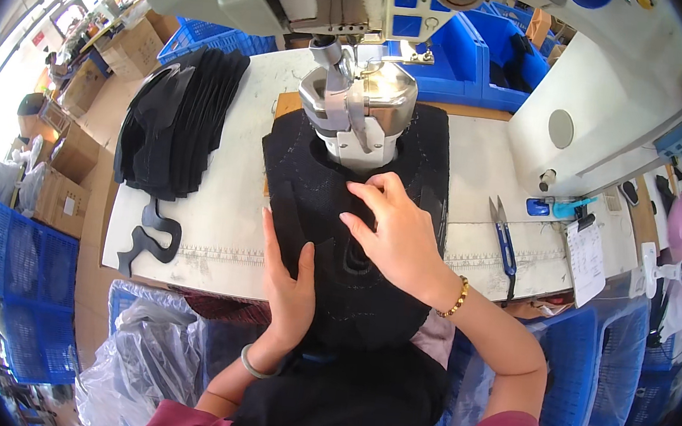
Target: The person assembles shoe upper components by aligning fabric pieces by hand and stitching them together using a sewing machine.
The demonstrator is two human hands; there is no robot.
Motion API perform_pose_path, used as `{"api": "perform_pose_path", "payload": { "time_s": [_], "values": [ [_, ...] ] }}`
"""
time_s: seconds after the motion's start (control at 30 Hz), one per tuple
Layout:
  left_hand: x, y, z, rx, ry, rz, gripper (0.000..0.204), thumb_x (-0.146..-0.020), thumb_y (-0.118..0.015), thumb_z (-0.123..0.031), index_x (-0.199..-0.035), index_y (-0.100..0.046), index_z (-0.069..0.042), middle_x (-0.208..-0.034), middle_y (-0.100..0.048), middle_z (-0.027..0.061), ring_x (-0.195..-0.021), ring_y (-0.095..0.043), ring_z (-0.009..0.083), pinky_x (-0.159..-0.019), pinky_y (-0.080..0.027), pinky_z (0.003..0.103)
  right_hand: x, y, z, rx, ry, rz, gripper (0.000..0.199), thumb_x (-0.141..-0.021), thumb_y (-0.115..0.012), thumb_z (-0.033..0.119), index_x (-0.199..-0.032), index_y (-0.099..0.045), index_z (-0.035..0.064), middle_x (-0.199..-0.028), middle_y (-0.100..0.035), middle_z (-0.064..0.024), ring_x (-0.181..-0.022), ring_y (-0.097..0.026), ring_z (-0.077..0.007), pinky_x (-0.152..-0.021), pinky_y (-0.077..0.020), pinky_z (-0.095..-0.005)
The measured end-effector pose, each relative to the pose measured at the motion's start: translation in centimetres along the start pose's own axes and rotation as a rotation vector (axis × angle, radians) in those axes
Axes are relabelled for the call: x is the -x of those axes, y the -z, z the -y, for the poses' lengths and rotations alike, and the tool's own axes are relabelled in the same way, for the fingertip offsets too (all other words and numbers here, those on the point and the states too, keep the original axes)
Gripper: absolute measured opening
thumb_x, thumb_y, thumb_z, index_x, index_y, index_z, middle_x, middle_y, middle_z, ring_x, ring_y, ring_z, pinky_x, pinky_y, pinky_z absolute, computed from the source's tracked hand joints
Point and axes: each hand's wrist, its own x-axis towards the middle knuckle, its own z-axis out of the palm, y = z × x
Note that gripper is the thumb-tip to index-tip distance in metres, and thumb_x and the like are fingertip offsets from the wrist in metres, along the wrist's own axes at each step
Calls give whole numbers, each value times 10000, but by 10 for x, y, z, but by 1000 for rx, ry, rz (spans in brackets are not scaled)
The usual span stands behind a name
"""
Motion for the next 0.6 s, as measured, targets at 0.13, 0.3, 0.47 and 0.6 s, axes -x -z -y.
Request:
{"api": "perform_pose_path", "payload": {
  "time_s": [0.13,0.3,0.47,0.6],
  "values": [
    [1,-7,0,122,-111,-204,568,-894,-513,48,-1402,-259,56,-1436,-317,206,-1359,-280,289,-1118,-208,371,2,-1,6,-80,105,-72,375,-800,-706,130,-1136,-568,38,-967,-580,-74,-672,-584,-167,-581,-474,-286],
    [-23,22,-9,277,-204,-238,398,-865,-571,69,-1253,-501,17,-1008,-472,68,-859,-485,105,-726,-390,201,-20,13,24,-915,-185,-7,282,-839,-698,147,-1058,-594,3,-804,-589,10,-598,-457,-18,-516,-370,-190],
    [-79,74,-29,445,-48,363,593,-755,-491,160,-1316,-521,-29,-792,-455,-27,-656,-395,48,-585,-339,189,-44,54,25,-856,-184,141,195,-877,-667,206,-844,-613,22,-671,-525,58,-533,-400,14,-458,-296,-167],
    [-105,67,-50,272,-215,546,698,-656,-501,187,-1308,-544,-61,-823,-529,14,-756,-499,135,-674,-433,256,-42,70,21,-988,-259,102,163,-903,-611,180,-808,-529,77,-637,-478,61,-467,-397,6,-417,-276,-155]
  ]
}}
